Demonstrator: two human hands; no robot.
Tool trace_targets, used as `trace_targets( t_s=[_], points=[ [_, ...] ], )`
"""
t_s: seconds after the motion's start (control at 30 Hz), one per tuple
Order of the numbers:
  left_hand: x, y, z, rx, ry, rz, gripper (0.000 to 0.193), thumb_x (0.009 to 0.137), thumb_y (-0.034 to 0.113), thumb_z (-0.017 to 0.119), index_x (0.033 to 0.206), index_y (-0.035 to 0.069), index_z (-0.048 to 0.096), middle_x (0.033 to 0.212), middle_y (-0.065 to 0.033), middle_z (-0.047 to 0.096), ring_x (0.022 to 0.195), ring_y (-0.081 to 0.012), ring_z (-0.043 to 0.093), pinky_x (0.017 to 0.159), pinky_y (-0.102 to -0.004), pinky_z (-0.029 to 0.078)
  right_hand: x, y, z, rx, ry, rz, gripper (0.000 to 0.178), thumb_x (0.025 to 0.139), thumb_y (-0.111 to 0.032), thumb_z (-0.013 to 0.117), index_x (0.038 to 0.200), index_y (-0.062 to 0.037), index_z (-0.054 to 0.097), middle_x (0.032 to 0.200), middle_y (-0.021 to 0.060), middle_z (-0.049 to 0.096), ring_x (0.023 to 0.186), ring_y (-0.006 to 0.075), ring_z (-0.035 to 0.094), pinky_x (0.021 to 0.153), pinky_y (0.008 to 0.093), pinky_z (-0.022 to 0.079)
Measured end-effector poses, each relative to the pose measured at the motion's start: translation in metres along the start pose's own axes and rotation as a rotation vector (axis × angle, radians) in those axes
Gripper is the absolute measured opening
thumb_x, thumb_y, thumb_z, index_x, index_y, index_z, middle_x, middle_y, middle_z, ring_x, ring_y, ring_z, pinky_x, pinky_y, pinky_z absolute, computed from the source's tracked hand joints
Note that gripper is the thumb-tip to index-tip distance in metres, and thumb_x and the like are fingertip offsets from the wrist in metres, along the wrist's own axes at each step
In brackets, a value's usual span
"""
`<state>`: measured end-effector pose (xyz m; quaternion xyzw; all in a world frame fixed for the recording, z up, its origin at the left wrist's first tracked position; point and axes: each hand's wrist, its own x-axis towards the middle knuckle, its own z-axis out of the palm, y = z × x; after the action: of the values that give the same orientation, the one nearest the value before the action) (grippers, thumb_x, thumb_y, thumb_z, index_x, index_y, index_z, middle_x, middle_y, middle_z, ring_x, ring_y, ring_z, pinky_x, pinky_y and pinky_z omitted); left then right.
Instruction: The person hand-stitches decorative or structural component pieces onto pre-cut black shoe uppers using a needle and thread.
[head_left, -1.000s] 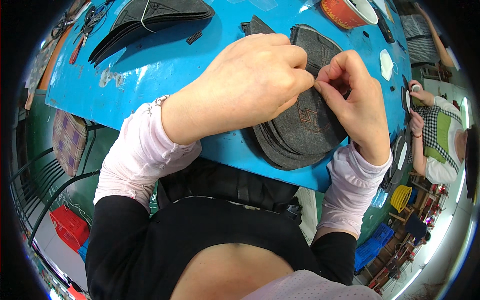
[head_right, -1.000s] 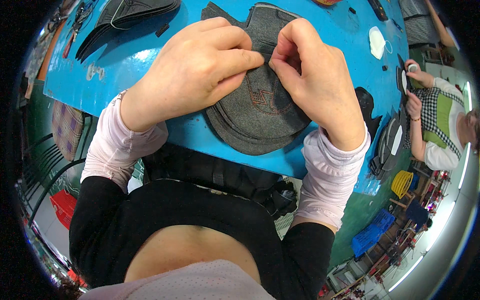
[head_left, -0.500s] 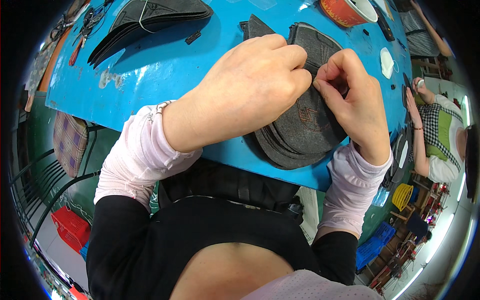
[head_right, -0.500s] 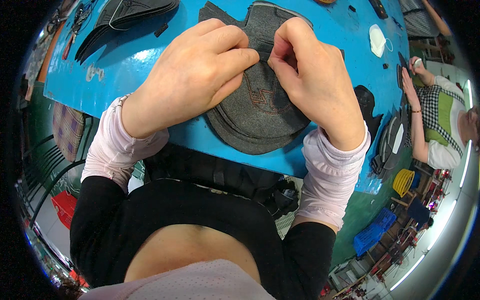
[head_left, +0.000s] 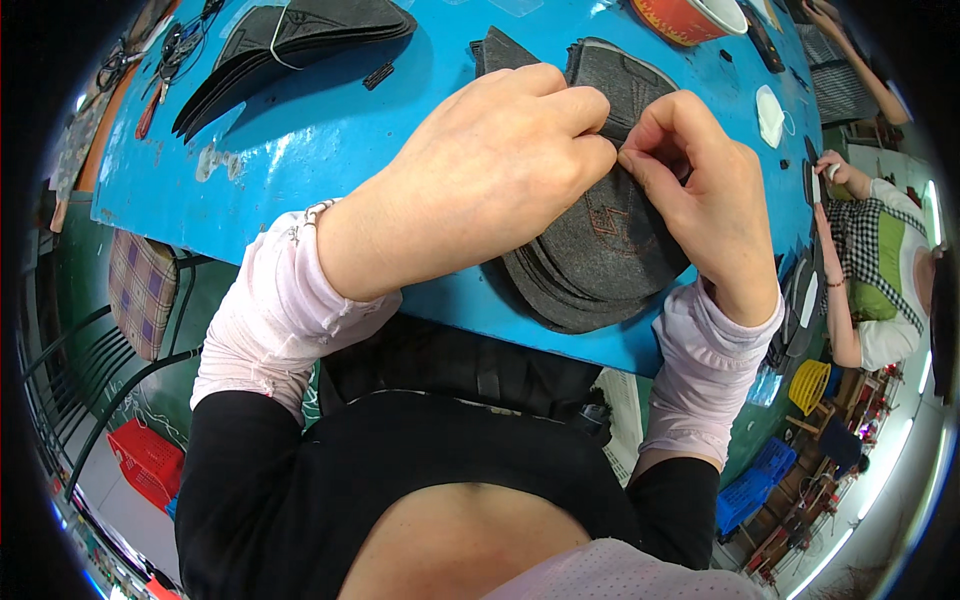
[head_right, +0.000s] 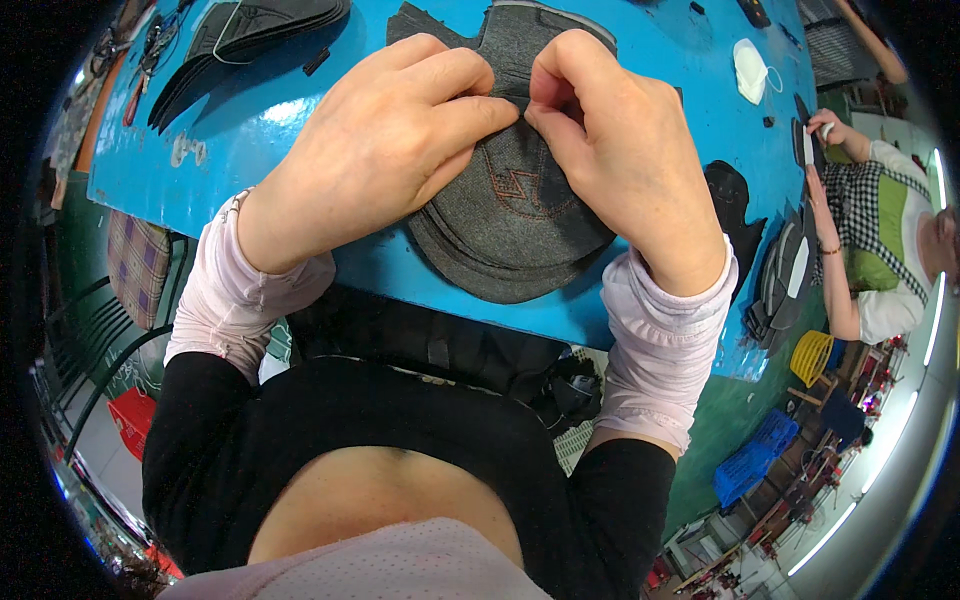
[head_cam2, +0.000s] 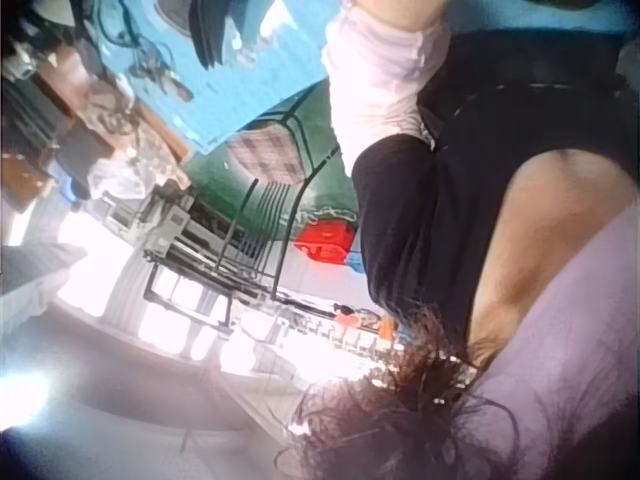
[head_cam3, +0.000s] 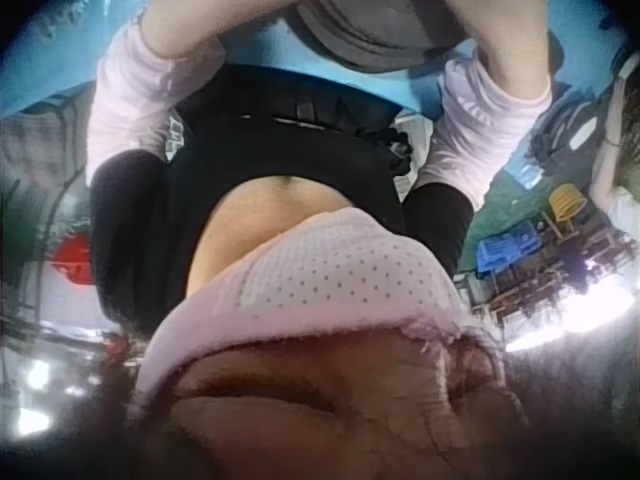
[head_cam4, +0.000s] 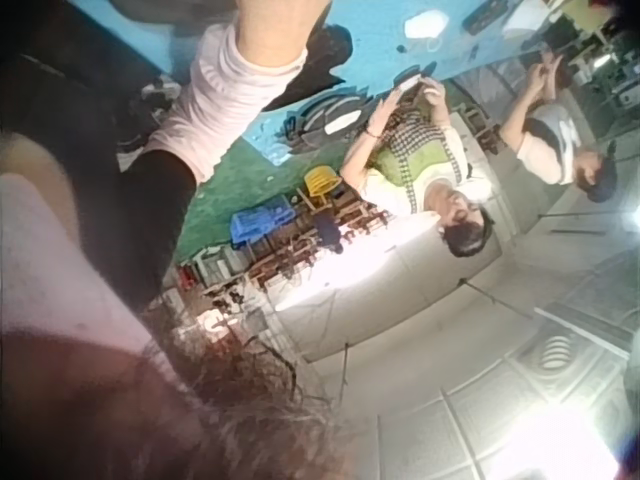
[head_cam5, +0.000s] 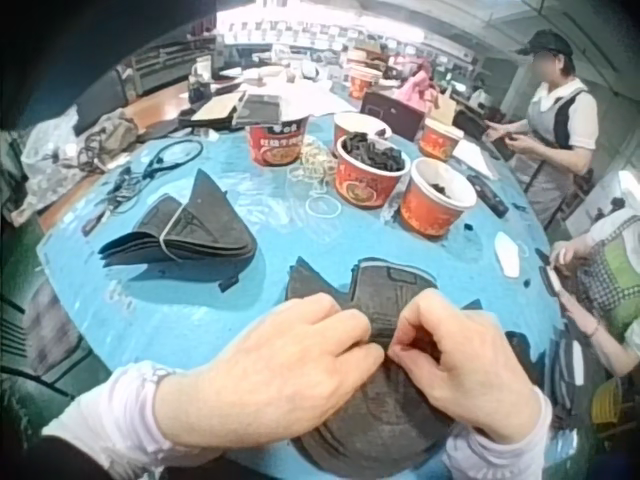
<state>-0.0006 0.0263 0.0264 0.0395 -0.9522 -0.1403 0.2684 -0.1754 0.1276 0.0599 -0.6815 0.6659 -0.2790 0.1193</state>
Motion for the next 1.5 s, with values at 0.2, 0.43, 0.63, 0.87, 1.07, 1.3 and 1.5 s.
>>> trace_targets(
  t_s=[0.2, 0.43, 0.63, 0.87, 1.07, 1.3, 1.5],
  points=[
    [0.003, 0.001, 0.003, 0.004, 0.064, 0.028, 0.029, 0.066, 0.003, 0.068, 0.095, 0.003, 0.065, 0.089, -0.0075, 0.056, 0.083, -0.0247, 0.055, 0.074, -0.0343, 0.046, -0.018, 0.004, -0.039, -0.167, 0.312, -0.016, 0.02, 0.079, 0.004, 0.059, 0.094, -0.0057, 0.069, 0.083, 0.0047, 0.064, 0.069, 0.0109, 0.059, 0.06, 0.0223, 0.046],
    [-0.003, 0.001, 0.001, -0.002, 0.054, 0.001, 0.028, 0.065, 0.002, 0.068, 0.094, 0.003, 0.065, 0.087, -0.0072, 0.056, 0.082, -0.0244, 0.055, 0.072, -0.0341, 0.046, -0.032, 0.001, 0.014, -0.119, 0.27, -0.098, 0.031, 0.064, 0.009, 0.059, 0.088, -0.0066, 0.071, 0.085, 0.0063, 0.058, 0.076, 0.0206, 0.057, 0.065, 0.0283, 0.046],
    [0.003, 0.007, 0.003, 0.01, 0.0, 0.011, 0.027, 0.066, 0.002, 0.068, 0.093, 0.003, 0.065, 0.087, -0.0072, 0.056, 0.082, -0.0237, 0.055, 0.072, -0.0334, 0.046, -0.033, 0.001, 0.014, -0.245, 0.181, -0.153, 0.026, 0.063, 0.009, 0.058, 0.084, -0.0034, 0.068, 0.087, 0.007, 0.058, 0.082, 0.0265, 0.056, 0.074, 0.0355, 0.046],
    [0.013, -0.009, 0.01, -0.338, 0.362, -0.024, 0.029, 0.069, 0.0, 0.066, 0.098, 0.004, 0.065, 0.078, -0.0096, 0.056, 0.074, -0.0269, 0.059, 0.065, -0.037, 0.049, -0.043, 0.028, 0.003, 0.184, 0.79, 0.059, 0.016, 0.084, 0.007, 0.053, 0.09, 0.0015, 0.066, 0.095, 0.0051, 0.06, 0.081, 0.0099, 0.055, 0.072, 0.0202, 0.042],
    [0.009, -0.055, -0.023, -0.145, 0.563, -0.303, 0.012, 0.079, 0.006, 0.066, 0.089, -0.001, 0.067, 0.079, -0.0139, 0.062, 0.068, -0.0235, 0.061, 0.06, -0.0297, 0.047, -0.034, 0.068, 0.019, 0.314, 0.927, 0.212, 0.012, 0.085, 0.004, 0.056, 0.095, 0.0018, 0.062, 0.091, 0.0048, 0.063, 0.083, 0.0095, 0.056, 0.077, 0.0214, 0.044],
    [-0.011, -0.075, -0.004, 0.166, 0.074, -0.271, 0.029, 0.067, -0.005, 0.058, 0.093, 0.002, 0.068, 0.09, -0.0156, 0.064, 0.089, -0.0336, 0.063, 0.076, -0.0385, 0.051, -0.043, 0.076, 0.021, 0.272, 0.849, 0.142, 0.012, 0.087, 0.005, 0.054, 0.095, 0.0023, 0.062, 0.095, 0.0055, 0.063, 0.086, 0.011, 0.057, 0.081, 0.023, 0.045],
    [-0.018, -0.064, -0.042, 0.22, -0.074, -0.439, 0.024, 0.071, -0.003, 0.055, 0.091, 0.002, 0.066, 0.092, -0.0146, 0.064, 0.084, -0.0333, 0.064, 0.07, -0.0398, 0.052, -0.043, 0.077, 0.02, 0.268, 0.859, 0.133, 0.011, 0.087, 0.006, 0.053, 0.093, 0.0026, 0.062, 0.096, 0.0051, 0.062, 0.086, 0.0105, 0.056, 0.081, 0.0229, 0.044]
  ],
)
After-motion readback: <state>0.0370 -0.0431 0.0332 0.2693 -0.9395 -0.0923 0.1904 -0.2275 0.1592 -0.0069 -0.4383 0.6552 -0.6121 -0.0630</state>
